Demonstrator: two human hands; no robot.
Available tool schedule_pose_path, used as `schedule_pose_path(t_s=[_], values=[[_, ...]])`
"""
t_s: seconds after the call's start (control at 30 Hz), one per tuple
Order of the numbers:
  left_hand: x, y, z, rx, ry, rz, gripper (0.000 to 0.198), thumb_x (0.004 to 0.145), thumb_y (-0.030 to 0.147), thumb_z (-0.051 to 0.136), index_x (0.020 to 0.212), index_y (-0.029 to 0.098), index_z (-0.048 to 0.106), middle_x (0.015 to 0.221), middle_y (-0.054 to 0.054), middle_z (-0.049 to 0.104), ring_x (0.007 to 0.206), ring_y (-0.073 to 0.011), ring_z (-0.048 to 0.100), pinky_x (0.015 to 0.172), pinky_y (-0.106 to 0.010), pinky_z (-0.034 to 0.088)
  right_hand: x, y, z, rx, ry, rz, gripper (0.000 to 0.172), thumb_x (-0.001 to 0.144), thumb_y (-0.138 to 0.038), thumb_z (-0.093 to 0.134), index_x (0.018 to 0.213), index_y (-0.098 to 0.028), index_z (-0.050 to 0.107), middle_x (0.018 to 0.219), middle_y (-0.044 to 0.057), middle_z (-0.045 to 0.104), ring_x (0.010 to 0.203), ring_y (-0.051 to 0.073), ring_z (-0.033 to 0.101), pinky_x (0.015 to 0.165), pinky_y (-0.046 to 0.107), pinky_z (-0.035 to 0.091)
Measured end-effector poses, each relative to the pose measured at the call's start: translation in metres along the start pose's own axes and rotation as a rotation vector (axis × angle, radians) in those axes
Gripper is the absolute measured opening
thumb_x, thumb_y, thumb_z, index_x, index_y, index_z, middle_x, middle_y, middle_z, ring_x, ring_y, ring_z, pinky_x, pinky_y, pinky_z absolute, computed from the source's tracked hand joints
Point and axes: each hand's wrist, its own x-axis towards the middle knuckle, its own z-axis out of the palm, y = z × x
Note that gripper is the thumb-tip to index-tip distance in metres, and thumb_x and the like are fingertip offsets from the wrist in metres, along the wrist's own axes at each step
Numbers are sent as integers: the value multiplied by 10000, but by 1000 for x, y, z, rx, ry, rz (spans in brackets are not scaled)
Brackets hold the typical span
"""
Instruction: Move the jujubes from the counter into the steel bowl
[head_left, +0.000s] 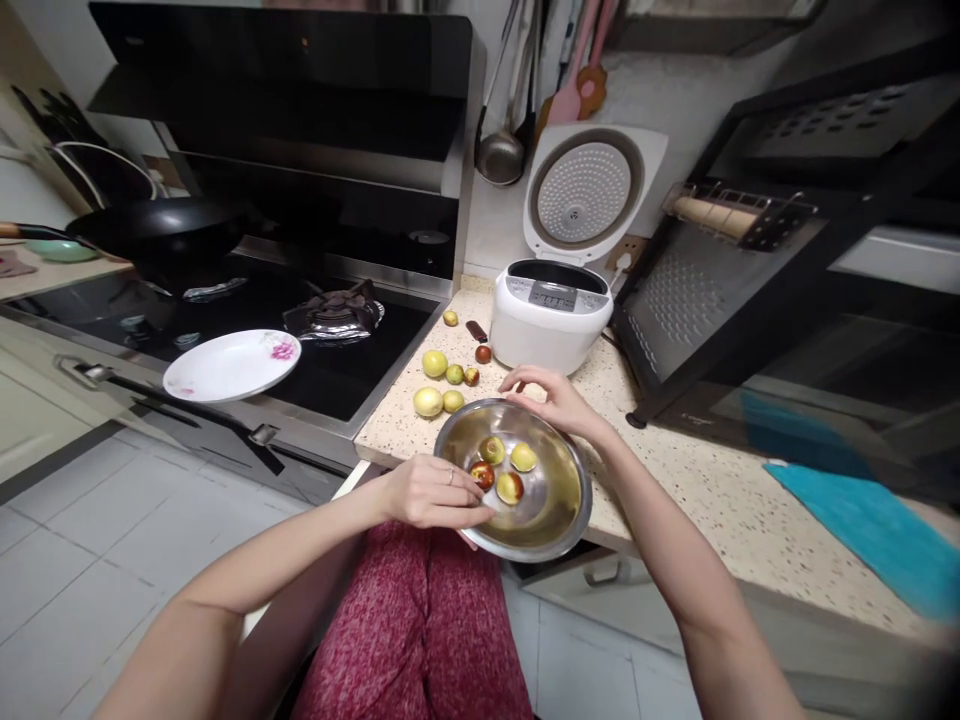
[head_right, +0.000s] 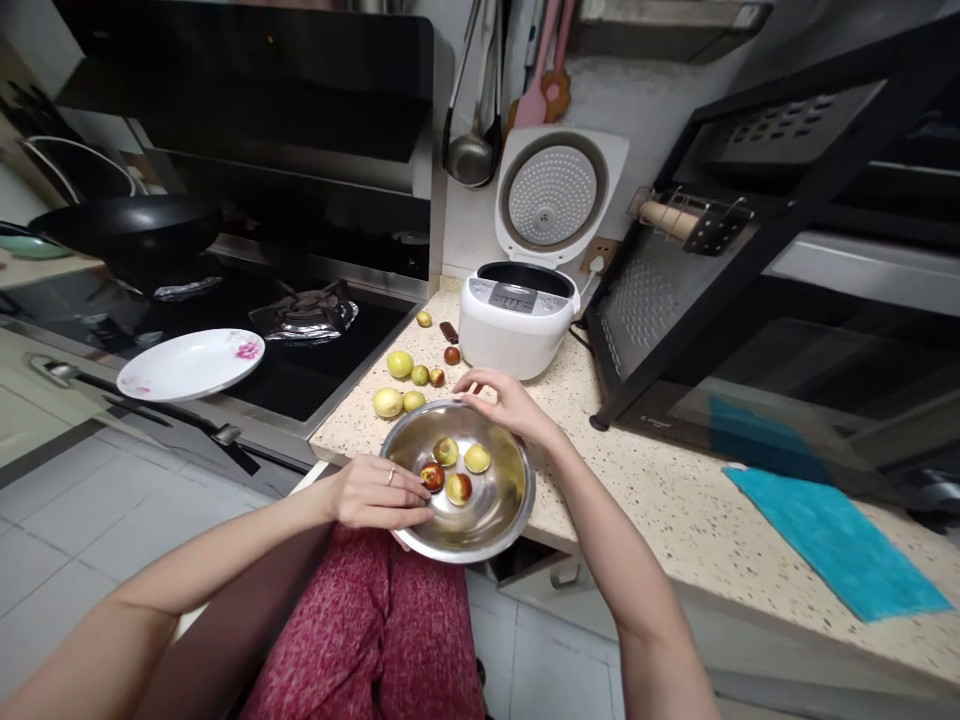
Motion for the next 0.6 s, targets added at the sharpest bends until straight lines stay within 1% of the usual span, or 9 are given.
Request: schedule_pose_path(t_s=[0.1, 0.17, 0.23, 0.3, 0.37, 0.43, 0.53, 0.57, 0.6], values=[[0, 1, 2, 13, -9, -3, 86, 961, 145, 683, 981, 150, 767, 776, 2, 787, 803, -93, 785, 898, -179, 642, 19, 28, 4, -123, 130, -23, 196, 991, -324, 588, 1080, -194, 705, 1107, 101, 725, 1059, 253, 679, 987, 439, 526], [-1, 0, 3, 26, -9, 0, 104, 971, 141, 668, 981, 168, 767, 747, 12, 773, 784, -82, 777, 868, -157, 636, 46, 44, 10, -172, 78, -56, 243, 986, -294, 554, 1164, -186, 679, 1194, 128, 701, 1133, 275, 665, 1035, 474, 513], [-1, -1, 4, 40, 26, 3, 104, 968, 138, 667, 973, 165, 768, 696, 22, 744, 746, -79, 764, 834, -146, 631, 81, 55, 17, -239, 15, -65, 306, 963, -265, 539, 1234, -176, 651, 1279, 156, 662, 1203, 299, 637, 1092, 516, 481], [-2, -3, 5, 47, 67, 21, 88, 956, 138, 681, 974, 147, 767, 641, 31, 701, 690, -78, 737, 796, -142, 627, 114, 58, 24, -294, -12, -33, 380, 934, -227, 529, 1296, -152, 616, 1338, 180, 625, 1269, 316, 594, 1143, 546, 438], [-3, -4, 5, 61, 69, 35, 74, 944, 148, 698, 970, 145, 766, 600, 44, 647, 618, -70, 689, 736, -135, 614, 133, 54, 29, -309, -22, -22, 457, 919, -194, 510, 1369, -142, 566, 1361, 178, 611, 1298, 321, 567, 1155, 558, 428], [-4, -4, 4, 76, 58, 45, 56, 927, 161, 720, 959, 152, 766, 564, 60, 583, 542, -61, 624, 647, -135, 588, 132, 46, 30, -304, -32, -45, 532, 913, -173, 509, 1445, -194, 506, 1383, 135, 606, 1309, 315, 560, 1128, 551, 460], [-6, -5, 3, 85, 65, 62, 59, 893, 183, 754, 946, 159, 766, 532, 76, 497, 453, -52, 517, 484, -159, 502, 105, 33, 24, -289, -56, -97, 677, 890, -93, 515, 1499, -376, 438, 1455, 39, 581, 1344, 290, 548, 1053, 506, 520], [-7, -6, 3, 87, 65, 68, 64, 887, 193, 760, 943, 163, 767, 530, 77, 483, 441, -50, 495, 448, -168, 470, 95, 30, 23, -295, -72, -113, 719, 879, -73, 526, 1518, -382, 413, 1476, 33, 569, 1351, 278, 541, 1047, 477, 523], [-8, -6, 3, 87, 62, 73, 63, 884, 201, 762, 937, 168, 768, 530, 76, 474, 436, -48, 483, 424, -173, 444, 88, 28, 21, -316, -89, -119, 746, 866, -60, 537, 1539, -346, 393, 1489, 47, 560, 1347, 262, 539, 1051, 433, 517]])
